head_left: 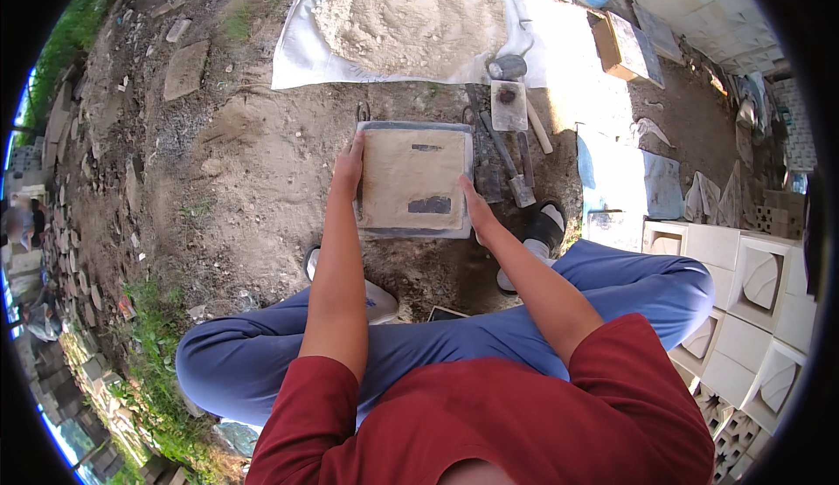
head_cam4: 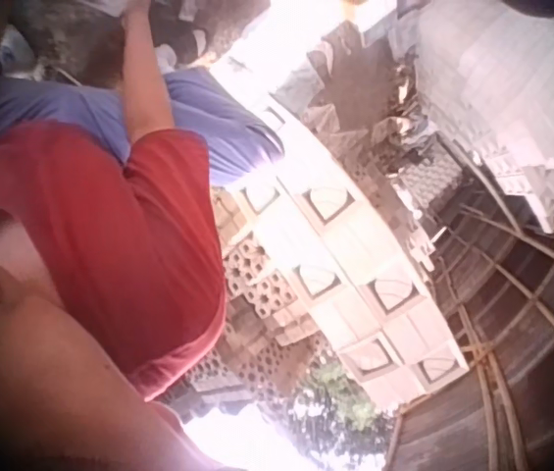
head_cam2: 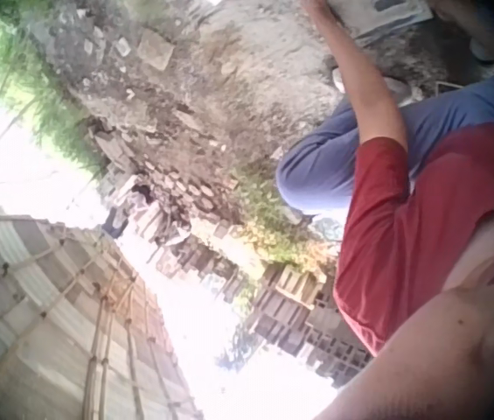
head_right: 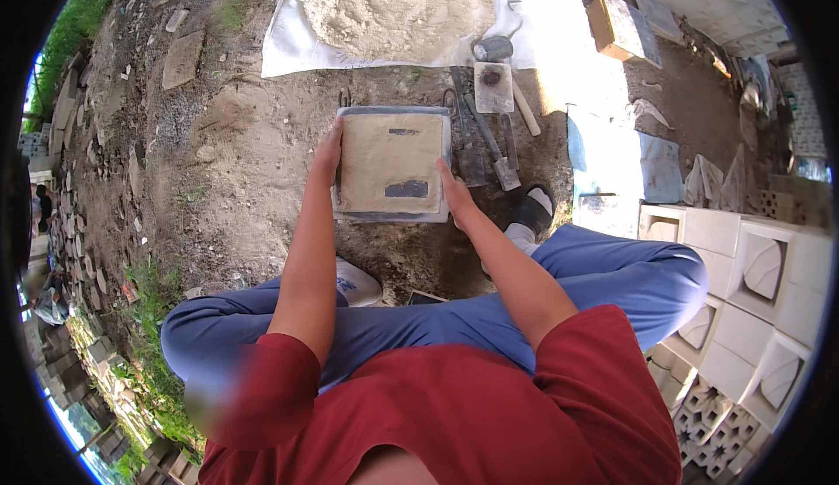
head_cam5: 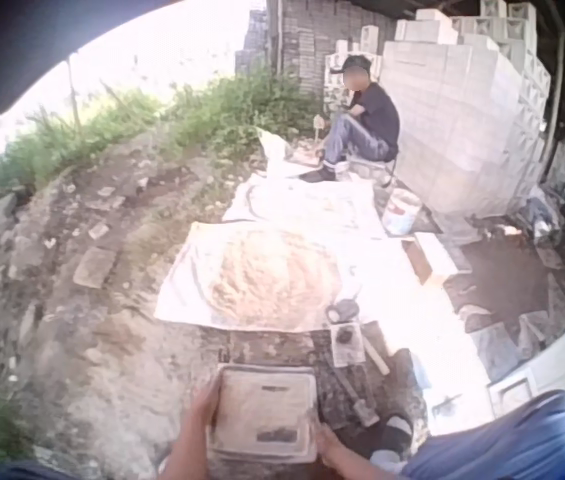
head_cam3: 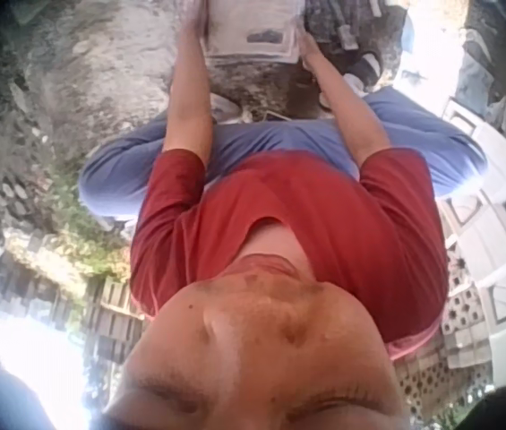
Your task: The person fills a small square tray with a dry construction mixture using a trowel and levels it by hand.
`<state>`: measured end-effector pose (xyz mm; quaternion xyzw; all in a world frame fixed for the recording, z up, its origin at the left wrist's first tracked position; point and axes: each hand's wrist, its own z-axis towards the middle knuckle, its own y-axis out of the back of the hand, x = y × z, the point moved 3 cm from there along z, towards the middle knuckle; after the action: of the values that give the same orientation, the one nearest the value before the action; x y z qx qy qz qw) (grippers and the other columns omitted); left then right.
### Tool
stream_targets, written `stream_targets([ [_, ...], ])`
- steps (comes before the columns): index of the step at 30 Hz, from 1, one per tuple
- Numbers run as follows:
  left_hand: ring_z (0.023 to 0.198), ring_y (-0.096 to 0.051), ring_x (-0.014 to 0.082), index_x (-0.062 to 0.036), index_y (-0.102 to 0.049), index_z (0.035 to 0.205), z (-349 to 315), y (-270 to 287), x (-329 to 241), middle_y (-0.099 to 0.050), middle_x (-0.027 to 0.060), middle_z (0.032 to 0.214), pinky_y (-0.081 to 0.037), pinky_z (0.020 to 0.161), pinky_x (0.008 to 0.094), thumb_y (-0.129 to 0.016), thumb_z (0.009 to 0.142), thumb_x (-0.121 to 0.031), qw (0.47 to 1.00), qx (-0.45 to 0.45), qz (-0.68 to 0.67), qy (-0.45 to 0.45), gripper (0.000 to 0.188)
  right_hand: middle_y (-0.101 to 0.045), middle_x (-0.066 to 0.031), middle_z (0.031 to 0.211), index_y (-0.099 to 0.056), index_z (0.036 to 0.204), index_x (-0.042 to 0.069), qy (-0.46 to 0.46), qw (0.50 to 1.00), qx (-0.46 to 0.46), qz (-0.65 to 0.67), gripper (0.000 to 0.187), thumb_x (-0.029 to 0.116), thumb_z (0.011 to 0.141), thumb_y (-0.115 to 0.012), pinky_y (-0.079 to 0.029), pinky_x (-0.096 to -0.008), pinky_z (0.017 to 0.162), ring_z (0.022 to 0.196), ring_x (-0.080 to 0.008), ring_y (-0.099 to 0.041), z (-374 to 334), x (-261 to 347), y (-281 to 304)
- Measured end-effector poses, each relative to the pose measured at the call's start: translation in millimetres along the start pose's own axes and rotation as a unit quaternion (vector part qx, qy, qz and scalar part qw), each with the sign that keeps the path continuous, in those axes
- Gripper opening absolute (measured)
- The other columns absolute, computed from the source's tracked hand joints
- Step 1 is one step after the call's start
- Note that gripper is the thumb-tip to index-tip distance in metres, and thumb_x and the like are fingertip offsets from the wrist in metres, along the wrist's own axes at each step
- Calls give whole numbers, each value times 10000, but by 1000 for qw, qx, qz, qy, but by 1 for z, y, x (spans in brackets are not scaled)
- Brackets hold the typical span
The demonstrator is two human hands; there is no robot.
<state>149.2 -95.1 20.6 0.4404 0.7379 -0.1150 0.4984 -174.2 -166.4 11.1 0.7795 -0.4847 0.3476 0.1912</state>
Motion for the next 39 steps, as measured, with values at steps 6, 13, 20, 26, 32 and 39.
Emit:
stream_targets([
  [6, 1380, -556, 299, 22, -551, 1509, -69, 4, 14, -608, 188, 1489, -391, 1166, 402, -474, 965, -813, 990, 56, -82, 103, 999, -574, -198, 1500, -497, 1508, -91, 2, 1000, 21, 14, 1048, 789, 941, -547, -403, -395, 1136, 1368, -281, -541, 2, 30, -11],
  [13, 1415, -523, 305, 12, -519, 1540, -86, 19, 24, -559, 194, 1542, -361, 1189, 397, -450, 961, -834, 986, 33, -69, 149, 1028, -564, -180, 1526, -525, 1537, 0, 7, 998, -26, 59, 1057, 868, 952, -378, -386, -415, 1161, 1404, -313, -523, -1, 55, -35],
  [20, 1448, -481, 286, -3, -449, 1591, -102, 4, 30, -528, 146, 1585, -319, 1210, 383, -371, 1024, -778, 978, 61, -152, 127, 963, -548, -241, 1531, -539, 1495, -70, -17, 997, -38, -60, 1145, 904, 925, -351, -365, -412, 1180, 1433, -347, -509, 10, 58, -21],
  [26, 1451, -479, 280, 7, -453, 1582, -97, 17, 33, -519, 146, 1594, -319, 1212, 385, -350, 1055, -734, 981, 54, -123, 142, 916, -563, -293, 1492, -555, 1449, -121, 10, 994, -61, -88, 1196, 922, 916, -315, -373, -422, 1170, 1422, -387, -517, 9, 50, -26],
  [32, 1475, -450, 274, 16, -443, 1585, -108, 18, 22, -505, 170, 1599, -298, 1225, 386, -350, 1065, -713, 988, 56, -63, 128, 900, -592, -329, 1436, -582, 1394, -155, 5, 990, -98, -100, 1218, 924, 923, -270, -375, -427, 1162, 1394, -414, -537, -1, 33, -24],
  [39, 1434, -494, 274, 16, -477, 1564, -109, 12, 27, -549, 186, 1553, -332, 1203, 383, -349, 1067, -712, 989, 32, -74, 126, 891, -575, -243, 1486, -548, 1468, -83, 17, 998, -49, -40, 1129, 894, 931, -368, -385, -417, 1158, 1401, -342, -532, 15, 42, -15],
])
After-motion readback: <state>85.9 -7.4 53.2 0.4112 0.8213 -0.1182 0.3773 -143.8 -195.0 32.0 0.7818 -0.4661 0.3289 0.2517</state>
